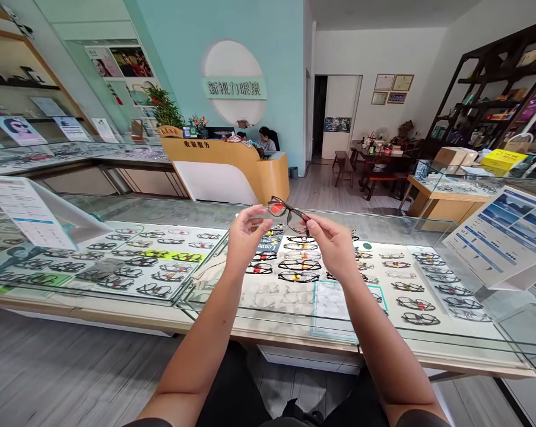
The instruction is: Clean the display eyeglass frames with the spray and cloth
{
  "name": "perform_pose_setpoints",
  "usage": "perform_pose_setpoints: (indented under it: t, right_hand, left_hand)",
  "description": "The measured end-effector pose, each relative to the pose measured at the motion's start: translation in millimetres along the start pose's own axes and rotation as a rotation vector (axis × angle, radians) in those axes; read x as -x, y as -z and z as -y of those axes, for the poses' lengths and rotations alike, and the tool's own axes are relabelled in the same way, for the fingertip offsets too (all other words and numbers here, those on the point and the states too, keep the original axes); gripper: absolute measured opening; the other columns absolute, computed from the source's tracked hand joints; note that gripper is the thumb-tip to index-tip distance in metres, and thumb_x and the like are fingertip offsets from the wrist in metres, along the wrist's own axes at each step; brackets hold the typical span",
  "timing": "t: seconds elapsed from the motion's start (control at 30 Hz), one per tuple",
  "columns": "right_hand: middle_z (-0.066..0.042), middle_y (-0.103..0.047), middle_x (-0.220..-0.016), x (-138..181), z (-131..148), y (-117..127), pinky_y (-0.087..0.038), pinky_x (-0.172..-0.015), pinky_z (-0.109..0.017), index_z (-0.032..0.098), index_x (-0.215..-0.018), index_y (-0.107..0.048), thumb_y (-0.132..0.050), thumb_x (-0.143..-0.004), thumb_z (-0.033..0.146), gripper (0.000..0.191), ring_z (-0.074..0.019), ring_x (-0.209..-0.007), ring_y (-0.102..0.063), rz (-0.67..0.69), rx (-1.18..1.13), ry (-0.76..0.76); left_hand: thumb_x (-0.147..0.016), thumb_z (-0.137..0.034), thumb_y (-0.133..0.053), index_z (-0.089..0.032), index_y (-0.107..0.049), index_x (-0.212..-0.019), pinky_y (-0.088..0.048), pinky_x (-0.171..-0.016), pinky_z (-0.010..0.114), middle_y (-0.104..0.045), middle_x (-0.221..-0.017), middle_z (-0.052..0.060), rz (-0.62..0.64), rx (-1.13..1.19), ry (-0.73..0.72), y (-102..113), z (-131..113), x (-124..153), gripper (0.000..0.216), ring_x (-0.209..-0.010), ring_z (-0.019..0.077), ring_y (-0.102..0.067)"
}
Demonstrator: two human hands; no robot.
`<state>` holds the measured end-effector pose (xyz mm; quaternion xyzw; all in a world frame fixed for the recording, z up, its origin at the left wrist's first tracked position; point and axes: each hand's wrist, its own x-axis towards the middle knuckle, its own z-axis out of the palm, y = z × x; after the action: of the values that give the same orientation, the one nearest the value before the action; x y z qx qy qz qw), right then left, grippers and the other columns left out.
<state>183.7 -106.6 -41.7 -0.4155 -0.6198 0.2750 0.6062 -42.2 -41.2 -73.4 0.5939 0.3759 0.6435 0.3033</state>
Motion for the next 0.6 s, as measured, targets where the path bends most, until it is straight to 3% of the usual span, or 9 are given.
perform_pose_setpoints:
  t: [0.1, 0.27, 0.37, 0.47, 0.53, 0.6]
  right_hand:
    - [-0.009, -0.083, -0.125, 8, -16, -14, -0.060, -0.105, -0.049, 0.029, -0.127, -0.081, -0.062, -0.106, 0.049, 0.036, -0.0312, -0.117, -0.077, 0.006, 0.246, 0.175]
    - [-0.014, -0.080, -0.132, 32, -49, -48, -0.060, -0.100, -0.048, 0.025, -0.142, -0.073, -0.052, -0.111, 0.039, 0.040, -0.0325, -0.115, -0.077, 0.053, 0.638, 0.402]
    - [-0.016, -0.079, -0.132, 44, -65, -63, -0.061, -0.094, -0.048, 0.023, -0.142, -0.072, -0.053, -0.111, 0.037, 0.039, -0.0334, -0.106, -0.078, 0.077, 0.768, 0.463]
    - [-0.016, -0.079, -0.131, 42, -77, -62, -0.060, -0.092, -0.046, 0.023, -0.146, -0.068, -0.055, -0.109, 0.038, 0.041, -0.0327, -0.108, -0.076, 0.106, 0.767, 0.515]
    - [-0.015, -0.080, -0.123, 31, -86, -53, -0.058, -0.093, -0.043, 0.022, -0.147, -0.066, -0.058, -0.108, 0.041, 0.044, -0.0319, -0.108, -0.075, 0.081, 0.744, 0.498]
    - [-0.013, -0.081, -0.103, 16, -99, -38, -0.056, -0.086, -0.041, 0.021, -0.137, -0.071, -0.057, -0.107, 0.045, 0.041, -0.0297, -0.095, -0.074, 0.005, 0.737, 0.426]
  left_hand:
    - [-0.088, -0.058, -0.079, -0.019, -0.079, -0.108, -0.053, -0.070, 0.027, -0.074, -0.094, 0.006, -0.005, -0.049, 0.098, -4, -4, 10, 0.045, -0.077, 0.0161, -0.065]
    - [-0.087, -0.065, -0.077, -0.017, -0.080, -0.095, -0.035, -0.054, 0.026, -0.054, -0.064, -0.002, 0.099, 0.046, 0.316, -14, 1, 20, 0.048, -0.059, 0.0115, -0.044]
    - [-0.079, -0.062, -0.083, -0.017, -0.080, -0.090, -0.031, -0.053, 0.025, -0.047, -0.060, -0.005, 0.087, 0.128, 0.403, -14, 12, 21, 0.047, -0.055, 0.0096, -0.036]
    - [-0.075, -0.059, -0.086, -0.017, -0.081, -0.090, -0.033, -0.055, 0.026, -0.052, -0.064, -0.003, 0.081, 0.130, 0.428, -6, 23, 12, 0.045, -0.056, 0.0093, -0.036]
    - [-0.077, -0.058, -0.084, -0.018, -0.082, -0.091, -0.031, -0.056, 0.027, -0.056, -0.065, -0.002, 0.076, 0.032, 0.370, 5, 29, -2, 0.043, -0.057, 0.0103, -0.037]
    - [-0.079, -0.056, -0.082, -0.018, -0.082, -0.089, -0.029, -0.058, 0.028, -0.056, -0.064, -0.002, 0.107, -0.126, 0.270, 19, 34, -23, 0.040, -0.058, 0.0116, -0.039]
